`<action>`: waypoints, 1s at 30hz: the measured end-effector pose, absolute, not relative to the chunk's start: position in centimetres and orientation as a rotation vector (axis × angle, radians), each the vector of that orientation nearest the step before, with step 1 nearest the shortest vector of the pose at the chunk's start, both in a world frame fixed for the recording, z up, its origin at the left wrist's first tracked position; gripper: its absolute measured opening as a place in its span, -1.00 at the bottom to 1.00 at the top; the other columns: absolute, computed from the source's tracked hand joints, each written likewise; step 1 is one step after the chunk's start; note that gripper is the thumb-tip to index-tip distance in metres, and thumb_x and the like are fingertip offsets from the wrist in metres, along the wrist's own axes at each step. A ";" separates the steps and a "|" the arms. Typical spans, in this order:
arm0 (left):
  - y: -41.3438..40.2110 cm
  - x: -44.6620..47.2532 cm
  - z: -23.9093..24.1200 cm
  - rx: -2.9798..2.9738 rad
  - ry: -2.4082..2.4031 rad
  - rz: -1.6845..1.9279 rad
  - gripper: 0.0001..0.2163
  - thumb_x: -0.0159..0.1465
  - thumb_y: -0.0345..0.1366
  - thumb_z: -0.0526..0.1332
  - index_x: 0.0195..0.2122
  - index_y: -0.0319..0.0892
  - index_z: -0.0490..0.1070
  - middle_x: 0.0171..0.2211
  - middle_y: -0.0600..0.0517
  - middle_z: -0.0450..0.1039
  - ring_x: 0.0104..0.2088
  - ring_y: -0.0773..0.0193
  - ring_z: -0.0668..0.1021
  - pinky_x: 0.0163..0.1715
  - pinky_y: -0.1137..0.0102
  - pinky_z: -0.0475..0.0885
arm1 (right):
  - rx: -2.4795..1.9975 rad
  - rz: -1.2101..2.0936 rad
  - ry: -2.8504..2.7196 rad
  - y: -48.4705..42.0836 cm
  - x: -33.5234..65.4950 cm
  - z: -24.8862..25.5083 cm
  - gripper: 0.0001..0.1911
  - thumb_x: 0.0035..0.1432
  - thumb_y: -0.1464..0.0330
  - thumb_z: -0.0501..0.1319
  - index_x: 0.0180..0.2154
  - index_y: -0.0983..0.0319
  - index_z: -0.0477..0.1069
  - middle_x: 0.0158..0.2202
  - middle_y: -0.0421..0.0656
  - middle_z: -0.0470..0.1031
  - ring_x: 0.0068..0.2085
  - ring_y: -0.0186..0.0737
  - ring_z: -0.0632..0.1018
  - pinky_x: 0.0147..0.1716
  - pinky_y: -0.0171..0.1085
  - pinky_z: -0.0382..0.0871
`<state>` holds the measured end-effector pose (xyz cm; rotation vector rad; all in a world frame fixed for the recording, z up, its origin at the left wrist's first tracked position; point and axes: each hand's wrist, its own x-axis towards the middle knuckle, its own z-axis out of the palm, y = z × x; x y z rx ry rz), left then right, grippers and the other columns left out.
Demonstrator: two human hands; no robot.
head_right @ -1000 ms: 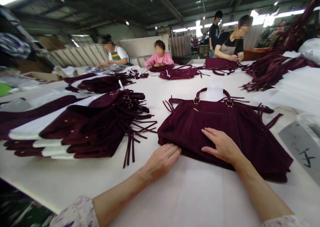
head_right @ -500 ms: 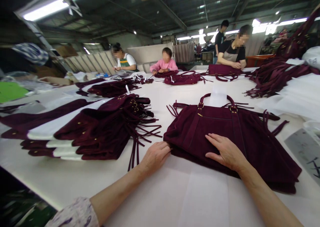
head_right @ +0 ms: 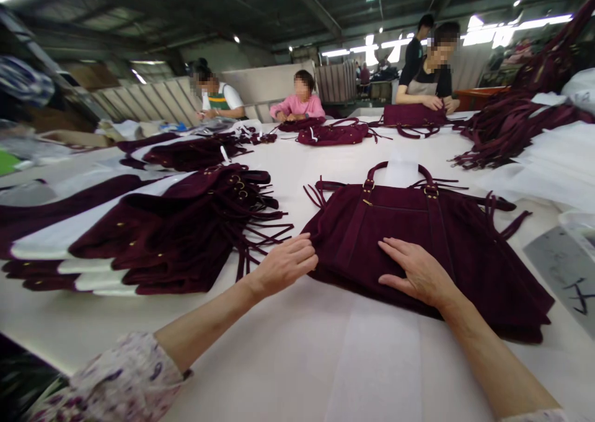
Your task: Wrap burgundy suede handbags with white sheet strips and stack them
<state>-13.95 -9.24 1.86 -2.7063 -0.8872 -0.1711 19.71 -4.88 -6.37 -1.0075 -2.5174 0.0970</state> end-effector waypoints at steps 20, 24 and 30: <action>-8.2 -10.5 3.1 -2.435 -1.674 0.047 -0.71 0.34 -0.16 0.06 -0.45 -0.17 0.40 -0.46 -0.04 0.45 -0.37 0.15 0.51 -0.34 0.31 0.30 | -0.783 0.108 -2.772 -7.6 16.6 -4.6 -0.15 0.05 0.67 0.01 0.27 -0.13 0.04 0.35 -0.21 -0.01 0.31 -0.03 0.11 0.20 0.08 0.12; -6.1 -6.1 8.6 -2.498 -1.653 0.059 -0.70 0.34 -0.12 0.04 -0.35 -0.19 0.44 -0.39 -0.07 0.49 -0.32 0.10 0.55 -0.31 0.28 0.35 | -0.785 0.133 -2.773 -7.5 16.7 -5.0 -0.15 0.02 0.67 0.02 0.26 -0.14 0.08 0.36 -0.21 -0.05 0.31 -0.04 0.11 0.21 0.06 0.10; -4.7 -0.5 7.2 -2.677 -1.199 -0.542 -0.61 0.39 -0.08 -0.05 0.16 -0.14 0.23 0.16 -0.11 0.29 0.18 0.09 0.32 0.18 0.12 0.13 | -0.769 0.170 -2.746 -7.5 16.7 -5.0 -0.18 0.03 0.64 0.04 0.25 -0.13 0.12 0.32 -0.18 0.08 0.29 -0.05 0.17 0.22 0.08 0.07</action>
